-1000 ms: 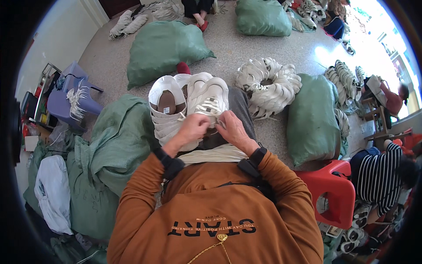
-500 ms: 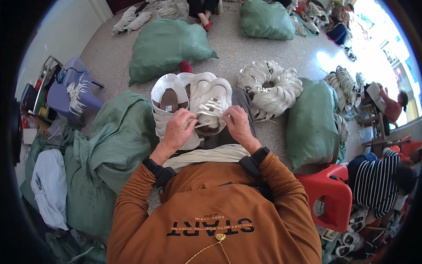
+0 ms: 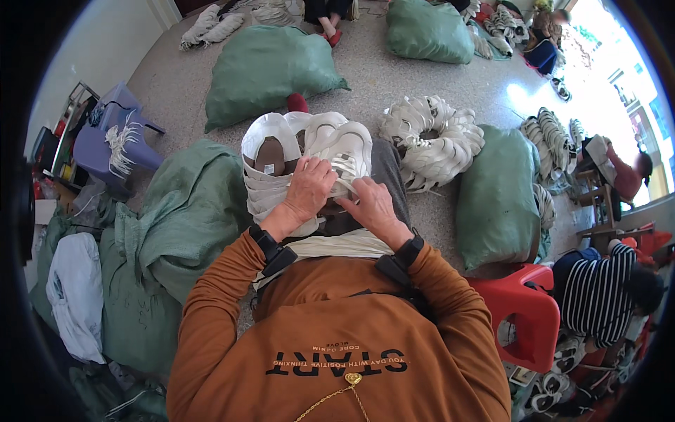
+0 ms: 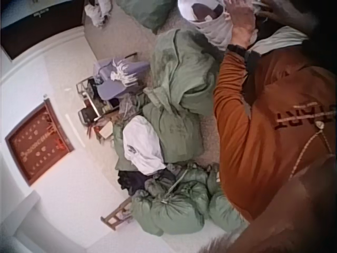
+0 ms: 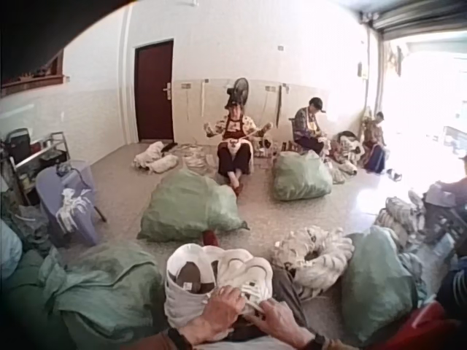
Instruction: The person sits on the floor and laces a white sneaker by hand. They thread a white shoelace through the eyelets of the shoe, pulling the lace tight at each step to secure the fit. The task involves repetitive threading and tightening motions on a single shoe.
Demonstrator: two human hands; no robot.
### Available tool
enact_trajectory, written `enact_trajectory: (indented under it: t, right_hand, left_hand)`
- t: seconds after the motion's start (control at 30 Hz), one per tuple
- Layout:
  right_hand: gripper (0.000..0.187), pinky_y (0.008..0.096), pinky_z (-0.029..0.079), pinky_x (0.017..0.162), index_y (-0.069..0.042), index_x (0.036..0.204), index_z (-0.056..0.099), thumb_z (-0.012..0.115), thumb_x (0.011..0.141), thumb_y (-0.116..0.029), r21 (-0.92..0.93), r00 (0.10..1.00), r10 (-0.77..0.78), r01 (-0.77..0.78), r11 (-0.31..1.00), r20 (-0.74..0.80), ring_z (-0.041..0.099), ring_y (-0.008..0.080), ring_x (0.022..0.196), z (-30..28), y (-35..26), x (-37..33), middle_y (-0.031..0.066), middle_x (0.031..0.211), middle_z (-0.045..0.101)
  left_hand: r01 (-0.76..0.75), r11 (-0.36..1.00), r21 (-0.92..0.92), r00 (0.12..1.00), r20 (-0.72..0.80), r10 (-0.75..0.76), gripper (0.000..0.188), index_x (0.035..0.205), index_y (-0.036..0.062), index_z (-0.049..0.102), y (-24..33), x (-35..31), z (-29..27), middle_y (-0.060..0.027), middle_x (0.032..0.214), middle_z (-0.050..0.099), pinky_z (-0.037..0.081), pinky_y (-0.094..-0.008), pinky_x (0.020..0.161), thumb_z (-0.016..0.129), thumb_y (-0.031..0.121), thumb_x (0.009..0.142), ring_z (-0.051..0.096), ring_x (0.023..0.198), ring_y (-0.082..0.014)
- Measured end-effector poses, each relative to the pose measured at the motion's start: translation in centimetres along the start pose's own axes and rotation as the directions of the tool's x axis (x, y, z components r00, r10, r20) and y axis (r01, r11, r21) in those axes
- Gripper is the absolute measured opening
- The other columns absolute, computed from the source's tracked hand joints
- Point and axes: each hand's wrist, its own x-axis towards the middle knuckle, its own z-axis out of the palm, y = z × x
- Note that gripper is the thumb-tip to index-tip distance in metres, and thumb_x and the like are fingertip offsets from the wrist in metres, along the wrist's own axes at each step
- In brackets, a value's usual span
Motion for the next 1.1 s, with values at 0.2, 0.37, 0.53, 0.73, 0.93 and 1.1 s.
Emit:
enact_trajectory:
  t: [0.2, 0.37, 0.53, 0.73, 0.93, 1.1]
  right_hand:
    - [0.025, 0.0449, 0.039, 0.082, -0.009, 0.077, 0.058, 0.08, 0.074, -0.022, -0.078, 0.995, -0.042, 0.035, 0.996, -0.086, 0.056, 0.0301, 0.085, 0.8, 1.1, -0.1, 0.0077, 0.08, 0.056]
    - [0.024, 0.0446, 0.039, 0.084, -0.008, 0.074, 0.057, 0.079, 0.072, -0.017, -0.064, 0.983, -0.069, 0.059, 0.996, -0.173, 0.053, 0.0321, 0.092, 0.8, 1.3, -0.6, 0.0098, 0.088, 0.054]
    - [0.022, 0.045, 0.039, 0.084, -0.007, 0.075, 0.058, 0.078, 0.07, -0.015, -0.066, 0.973, -0.072, 0.059, 0.996, -0.217, 0.053, 0.0327, 0.094, 0.8, 0.5, -0.3, 0.0102, 0.09, 0.054]
    - [0.021, 0.045, 0.04, 0.086, -0.006, 0.079, 0.058, 0.077, 0.071, -0.013, -0.047, 0.972, -0.041, 0.031, 0.998, -0.23, 0.053, 0.0331, 0.095, 0.7, 1.1, -0.8, 0.011, 0.094, 0.054]
    - [0.033, 0.0454, 0.04, 0.088, -0.005, 0.099, 0.057, 0.076, 0.074, -0.014, 0.023, 0.983, 0.008, -0.003, 1.0, -0.183, 0.054, 0.0357, 0.099, 1.5, 0.9, -0.3, 0.0137, 0.101, 0.056]
    - [0.035, 0.0411, 0.046, 0.084, -0.003, 0.106, 0.055, 0.076, 0.082, -0.016, 0.126, 0.991, 0.063, -0.048, 0.991, -0.12, 0.057, 0.0326, 0.095, 0.7, 1.5, -1.0, 0.0143, 0.102, 0.055]
  left_hand:
    - [-0.011, 1.0, 0.019, 0.996, -0.087, 0.012, 0.012, 0.092, 0.0076, 0.065, -0.8, -0.6, -0.4, -0.0067, 0.092, 0.059, 0.04, -0.0418, 0.096, 0.063, 0.011, 0.081, 0.058, 0.095, -0.0252]
    - [0.014, 0.995, -0.098, 0.992, -0.124, -0.026, 0.013, 0.093, 0.0081, 0.064, 2.8, -1.3, -0.6, -0.0067, 0.09, 0.058, 0.039, -0.0435, 0.097, 0.067, 0.013, 0.081, 0.058, 0.094, -0.0256]
    - [0.011, 0.997, -0.071, 1.0, -0.017, -0.012, 0.006, 0.086, 0.009, 0.062, 2.9, -2.0, 2.1, -0.0072, 0.089, 0.058, 0.039, -0.046, 0.098, 0.06, 0.014, 0.083, 0.058, 0.093, -0.0248]
    - [0.032, 0.997, -0.076, 0.996, 0.09, -0.025, 0.004, 0.087, 0.0094, 0.061, -0.2, -4.8, -0.8, -0.0081, 0.086, 0.056, 0.037, -0.0476, 0.098, 0.063, 0.013, 0.085, 0.059, 0.091, -0.0256]
    - [0.145, 0.989, 0.039, 0.856, 0.496, -0.145, 0.012, 0.09, 0.0074, 0.061, -4.3, -11.0, -8.5, -0.0081, 0.088, 0.059, 0.037, -0.0475, 0.098, 0.069, 0.012, 0.082, 0.06, 0.091, -0.0284]
    - [0.246, 0.945, -0.215, 0.947, 0.262, -0.187, 0.025, 0.096, 0.008, 0.062, -1.5, -6.8, -7.3, -0.0088, 0.094, 0.059, 0.039, -0.0437, 0.096, 0.076, 0.02, 0.079, 0.059, 0.096, -0.0293]
